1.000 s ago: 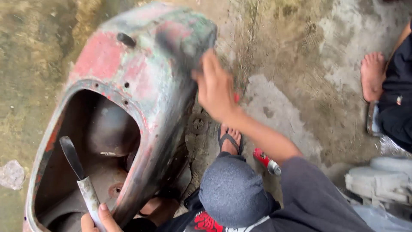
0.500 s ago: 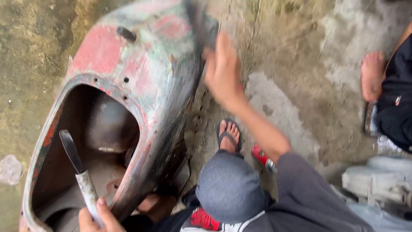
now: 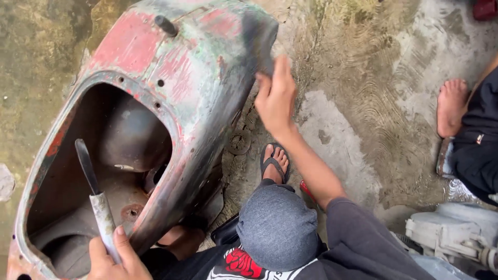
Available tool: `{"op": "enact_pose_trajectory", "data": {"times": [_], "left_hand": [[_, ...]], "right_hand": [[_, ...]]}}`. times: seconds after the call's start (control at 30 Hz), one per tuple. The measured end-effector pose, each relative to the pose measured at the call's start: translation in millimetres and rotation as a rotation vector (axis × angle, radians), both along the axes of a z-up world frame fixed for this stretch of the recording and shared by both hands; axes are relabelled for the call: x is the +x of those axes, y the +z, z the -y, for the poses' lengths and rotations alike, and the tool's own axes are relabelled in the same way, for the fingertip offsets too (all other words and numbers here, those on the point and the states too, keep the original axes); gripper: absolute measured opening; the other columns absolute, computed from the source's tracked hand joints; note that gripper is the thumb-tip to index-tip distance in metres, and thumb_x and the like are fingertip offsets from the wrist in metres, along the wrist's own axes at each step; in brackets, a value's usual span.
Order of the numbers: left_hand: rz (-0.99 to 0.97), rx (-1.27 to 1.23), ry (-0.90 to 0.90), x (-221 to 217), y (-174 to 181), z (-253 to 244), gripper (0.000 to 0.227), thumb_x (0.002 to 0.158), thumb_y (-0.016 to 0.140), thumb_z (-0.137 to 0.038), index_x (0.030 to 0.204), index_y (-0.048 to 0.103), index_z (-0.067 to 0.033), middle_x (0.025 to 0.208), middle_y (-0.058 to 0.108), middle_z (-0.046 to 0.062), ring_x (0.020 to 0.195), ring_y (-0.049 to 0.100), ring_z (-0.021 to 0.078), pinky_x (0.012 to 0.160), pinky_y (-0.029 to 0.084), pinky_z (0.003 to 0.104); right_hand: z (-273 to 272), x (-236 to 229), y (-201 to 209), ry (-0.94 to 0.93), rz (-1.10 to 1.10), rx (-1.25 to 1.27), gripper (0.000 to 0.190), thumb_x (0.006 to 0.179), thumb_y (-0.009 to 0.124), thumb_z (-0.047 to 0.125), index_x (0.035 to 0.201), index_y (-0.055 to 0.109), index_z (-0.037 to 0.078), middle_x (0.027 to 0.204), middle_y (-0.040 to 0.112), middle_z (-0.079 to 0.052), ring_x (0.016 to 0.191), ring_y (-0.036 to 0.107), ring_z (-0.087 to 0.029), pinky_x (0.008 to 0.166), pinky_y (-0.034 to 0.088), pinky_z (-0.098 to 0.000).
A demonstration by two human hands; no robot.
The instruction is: Preparing the surface of a motorcycle body panel by sanding, scraping, and brushing to remove old paint and rust.
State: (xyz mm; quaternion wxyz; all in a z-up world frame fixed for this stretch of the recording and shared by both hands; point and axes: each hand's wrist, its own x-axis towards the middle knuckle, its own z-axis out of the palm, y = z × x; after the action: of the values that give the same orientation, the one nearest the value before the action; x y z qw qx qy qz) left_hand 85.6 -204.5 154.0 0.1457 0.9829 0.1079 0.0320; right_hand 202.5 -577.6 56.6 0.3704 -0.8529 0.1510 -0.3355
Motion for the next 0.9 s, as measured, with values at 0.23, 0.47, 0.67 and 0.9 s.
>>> {"op": "enact_pose_trajectory", "data": {"times": [0.23, 0.47, 0.67, 0.9], "left_hand": [[-0.004, 0.044, -0.043, 2.6, 8.5, 3.8, 0.032, 0.125, 0.068, -0.011, 0.102, 0.066, 0.0098, 0.07, 0.059, 0.02, 0.054, 0.05, 0.0287, 0.06, 0.044, 0.039], [0.001, 0.018, -0.033, 4.5, 0.1, -3.8, 0.032, 0.125, 0.068, -0.009, 0.1, 0.063, 0.0094, 0.07, 0.058, 0.019, 0.051, 0.048, 0.0266, 0.055, 0.041, 0.038], [-0.022, -0.025, -0.033, -0.7, -4.5, -12.0, 0.028, 0.124, 0.065, -0.007, 0.104, 0.062, 0.0114, 0.078, 0.061, 0.023, 0.056, 0.052, 0.0312, 0.058, 0.043, 0.041], [-0.079, 0.105, -0.02, 1.4, 18.3, 3.8, 0.035, 0.126, 0.068, -0.014, 0.098, 0.059, 0.0049, 0.065, 0.055, 0.019, 0.047, 0.047, 0.033, 0.051, 0.039, 0.044]], "right_hand": [[-20.2, -20.0, -7.0, 0.172, -0.015, 0.004, 0.025, 0.08, 0.049, -0.016, 0.102, 0.046, -0.004, 0.069, 0.041, -0.003, 0.054, 0.038, -0.014, 0.043, 0.033, -0.0264], [-30.0, -31.8, -18.3, 0.121, -0.076, -0.002, 0.046, 0.089, 0.059, -0.008, 0.131, 0.042, -0.012, 0.104, 0.066, -0.022, 0.077, 0.064, -0.031, 0.07, 0.051, -0.0405], [-31.5, -30.0, 15.3, 0.08, -0.072, 0.035, 0.036, 0.092, 0.057, -0.01, 0.125, 0.041, -0.015, 0.11, 0.062, -0.026, 0.089, 0.073, -0.035, 0.078, 0.053, -0.0415], [9.5, -4.2, -29.3, -0.053, -0.101, -0.005, 0.05, 0.109, 0.054, 0.011, 0.145, 0.031, -0.016, 0.148, 0.048, -0.036, 0.136, 0.055, -0.049, 0.119, 0.043, -0.0515]]}}
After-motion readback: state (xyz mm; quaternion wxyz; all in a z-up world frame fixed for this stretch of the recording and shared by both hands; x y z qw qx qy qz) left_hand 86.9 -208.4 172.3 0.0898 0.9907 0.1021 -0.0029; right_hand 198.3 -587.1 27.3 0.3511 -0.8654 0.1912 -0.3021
